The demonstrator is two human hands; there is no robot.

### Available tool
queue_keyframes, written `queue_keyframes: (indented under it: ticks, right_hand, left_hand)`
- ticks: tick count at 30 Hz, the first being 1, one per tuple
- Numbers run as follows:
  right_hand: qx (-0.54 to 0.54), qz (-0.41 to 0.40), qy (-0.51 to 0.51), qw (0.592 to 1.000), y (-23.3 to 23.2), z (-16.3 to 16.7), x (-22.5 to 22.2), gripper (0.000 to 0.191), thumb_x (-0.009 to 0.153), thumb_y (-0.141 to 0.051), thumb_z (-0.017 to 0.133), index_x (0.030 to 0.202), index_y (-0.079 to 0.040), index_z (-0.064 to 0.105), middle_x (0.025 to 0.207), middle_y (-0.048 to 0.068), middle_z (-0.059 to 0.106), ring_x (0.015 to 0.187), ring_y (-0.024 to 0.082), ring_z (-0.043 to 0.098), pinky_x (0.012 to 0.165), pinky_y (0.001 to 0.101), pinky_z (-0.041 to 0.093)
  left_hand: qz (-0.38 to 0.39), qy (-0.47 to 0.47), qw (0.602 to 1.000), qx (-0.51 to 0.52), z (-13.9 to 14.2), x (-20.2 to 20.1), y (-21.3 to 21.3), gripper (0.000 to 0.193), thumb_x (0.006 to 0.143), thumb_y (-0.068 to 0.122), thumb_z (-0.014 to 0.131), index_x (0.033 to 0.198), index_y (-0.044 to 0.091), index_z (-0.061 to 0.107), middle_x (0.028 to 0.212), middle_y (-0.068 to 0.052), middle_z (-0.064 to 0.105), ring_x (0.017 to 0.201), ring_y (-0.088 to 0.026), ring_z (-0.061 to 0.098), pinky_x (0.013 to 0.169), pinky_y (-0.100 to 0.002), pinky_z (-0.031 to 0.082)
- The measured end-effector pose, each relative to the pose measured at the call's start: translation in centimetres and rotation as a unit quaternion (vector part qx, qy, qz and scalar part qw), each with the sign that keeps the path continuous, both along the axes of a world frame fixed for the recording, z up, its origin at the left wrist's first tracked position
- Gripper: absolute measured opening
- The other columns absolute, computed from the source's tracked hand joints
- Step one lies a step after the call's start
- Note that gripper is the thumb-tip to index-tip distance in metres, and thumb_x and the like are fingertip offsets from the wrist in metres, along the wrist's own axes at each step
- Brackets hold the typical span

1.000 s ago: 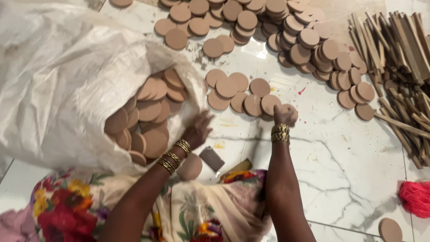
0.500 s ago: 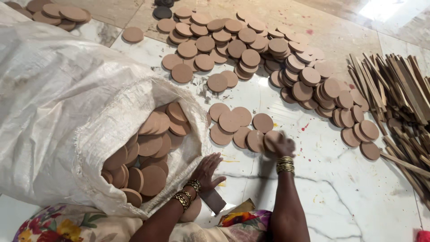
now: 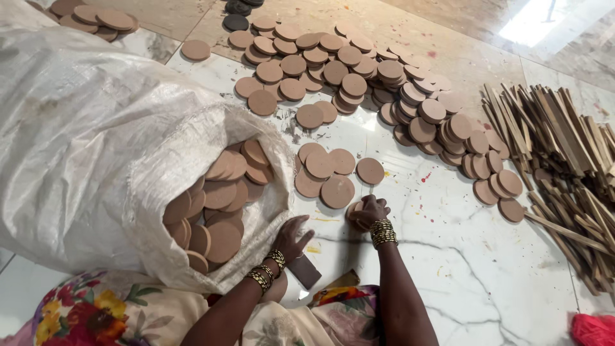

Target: The person sits on the floor and takes round wooden discs out of a large sack, placing them one at a time onto the floor and spreading them into a loose layer alongside other already laid-out discs.

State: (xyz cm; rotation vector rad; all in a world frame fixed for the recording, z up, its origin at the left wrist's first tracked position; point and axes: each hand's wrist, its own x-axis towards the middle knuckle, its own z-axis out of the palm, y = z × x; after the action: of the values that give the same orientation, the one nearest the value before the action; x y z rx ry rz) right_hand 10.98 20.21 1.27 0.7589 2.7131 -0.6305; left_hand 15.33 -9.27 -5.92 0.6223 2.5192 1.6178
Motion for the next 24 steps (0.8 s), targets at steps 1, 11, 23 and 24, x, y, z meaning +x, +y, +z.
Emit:
queue_keyframes:
  ticks: [1,11,23,24]
  right_hand:
    - [0.002,-0.003,-0.005,1.000,-0.3,0.1,0.1,0.094,0.053,-0.046,0.092,0.137,-0.022,0.057,0.142,0.022,0.044,0.131,0.046,0.039,0.113,0.0541,0.042]
    - [0.104,0.069,-0.019,0.992,-5.7,0.6,1.3,0.060,0.085,-0.049,0.070,0.133,-0.016,0.056,0.143,0.019,0.048,0.138,0.041,0.045,0.100,0.0660,0.048]
    - [-0.238,0.370,0.138,0.887,-11.2,1.2,0.8,0.108,0.069,-0.045,0.085,0.157,-0.010,0.034,0.143,0.027,0.037,0.134,0.045,0.034,0.106,0.0626,0.034]
    - [-0.262,0.309,0.170,0.898,-10.5,0.5,0.2,0.104,0.071,-0.048,0.085,0.154,-0.010,0.036,0.144,0.026,0.041,0.134,0.044,0.040,0.108,0.0601,0.038]
  left_hand:
    - [0.018,-0.065,0.997,0.032,0.2,0.5,0.0,0.055,0.095,0.041,0.065,0.140,0.010,0.055,0.141,-0.013,0.061,0.134,-0.030,0.055,0.112,-0.043,0.044]
    - [0.035,-0.287,0.942,0.173,1.8,1.1,0.0,0.064,0.091,0.044,0.063,0.143,0.010,0.047,0.133,-0.014,0.063,0.109,-0.028,0.072,0.089,-0.043,0.060]
    - [0.126,-0.371,0.876,0.280,0.8,0.0,0.5,0.073,0.092,0.055,0.065,0.143,0.001,0.063,0.106,-0.018,0.069,0.079,-0.020,0.057,0.063,-0.036,0.047]
    - [0.143,-0.387,0.878,0.243,0.8,0.1,0.1,0.072,0.091,0.053,0.067,0.138,-0.001,0.066,0.106,-0.018,0.070,0.080,-0.020,0.060,0.065,-0.036,0.049]
